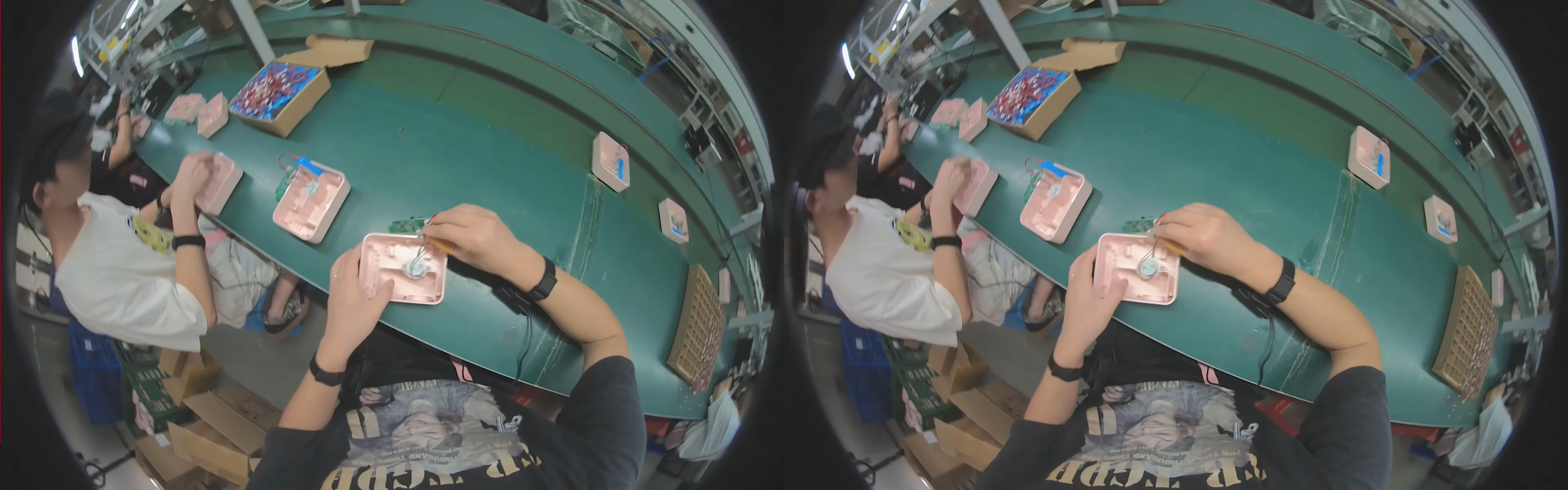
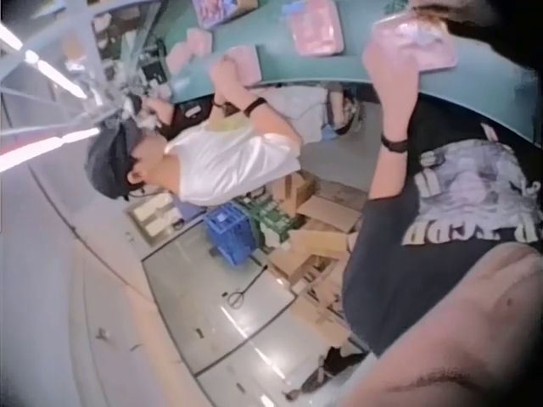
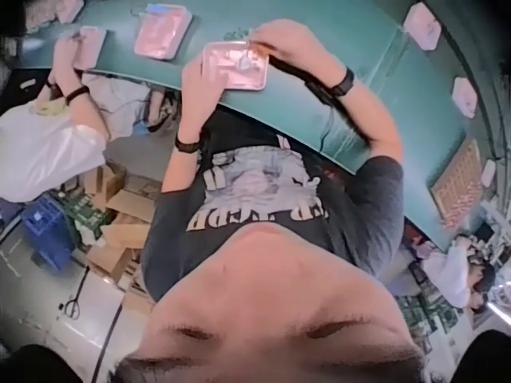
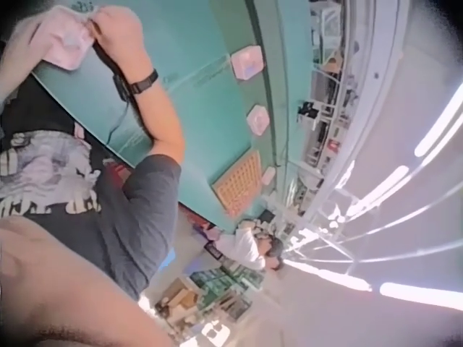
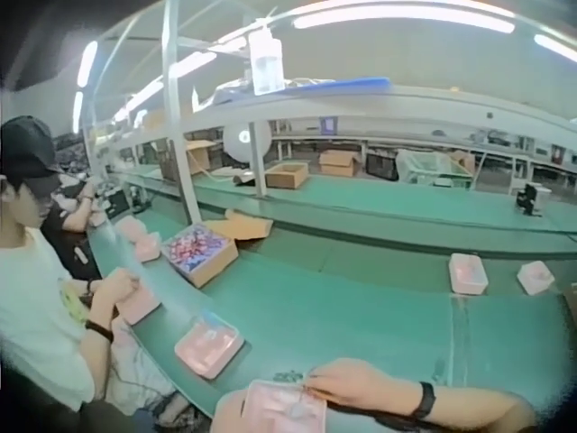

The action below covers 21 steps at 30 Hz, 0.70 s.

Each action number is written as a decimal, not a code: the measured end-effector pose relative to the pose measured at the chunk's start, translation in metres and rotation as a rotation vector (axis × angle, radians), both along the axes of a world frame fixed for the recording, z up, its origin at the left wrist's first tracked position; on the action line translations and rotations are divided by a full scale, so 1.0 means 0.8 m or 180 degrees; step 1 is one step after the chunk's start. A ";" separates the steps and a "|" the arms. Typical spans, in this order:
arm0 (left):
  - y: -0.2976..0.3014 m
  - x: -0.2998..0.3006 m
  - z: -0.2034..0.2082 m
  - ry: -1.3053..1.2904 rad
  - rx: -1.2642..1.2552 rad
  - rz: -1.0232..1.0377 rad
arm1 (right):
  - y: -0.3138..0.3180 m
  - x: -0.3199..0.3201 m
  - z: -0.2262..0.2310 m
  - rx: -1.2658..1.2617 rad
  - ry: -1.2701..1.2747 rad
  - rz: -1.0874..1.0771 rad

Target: The person assembles electronic devices by placing a circuit board and a battery into a pink plastic housing and pressing them into place. They repeat this process for multiple units, setting each completed housing aside on the workbench.

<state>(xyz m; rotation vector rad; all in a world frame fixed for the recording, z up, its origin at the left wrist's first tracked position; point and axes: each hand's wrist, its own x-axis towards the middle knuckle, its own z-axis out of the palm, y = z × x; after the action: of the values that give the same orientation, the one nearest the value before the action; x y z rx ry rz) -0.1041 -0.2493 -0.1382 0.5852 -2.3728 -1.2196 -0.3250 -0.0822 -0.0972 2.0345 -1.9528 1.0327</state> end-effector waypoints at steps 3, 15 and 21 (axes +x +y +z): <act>0.008 -0.006 -0.011 0.0154 -0.0025 0.0022 | 0.002 -0.008 0.009 -0.0115 0.0574 -0.0090; 0.002 -0.007 -0.015 -0.0058 -0.0220 -0.0294 | 0.000 -0.008 0.006 -0.0137 0.0146 -0.0605; -0.009 -0.015 -0.016 0.0140 0.0360 -0.0659 | -0.004 0.008 0.008 0.0975 -0.2142 -0.0269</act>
<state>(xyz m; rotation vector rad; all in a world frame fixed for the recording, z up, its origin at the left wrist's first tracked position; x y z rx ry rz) -0.1161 -0.2564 -0.1506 0.3487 -2.3860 -1.4471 -0.3184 -0.0858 -0.0908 1.8626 -2.6295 1.6446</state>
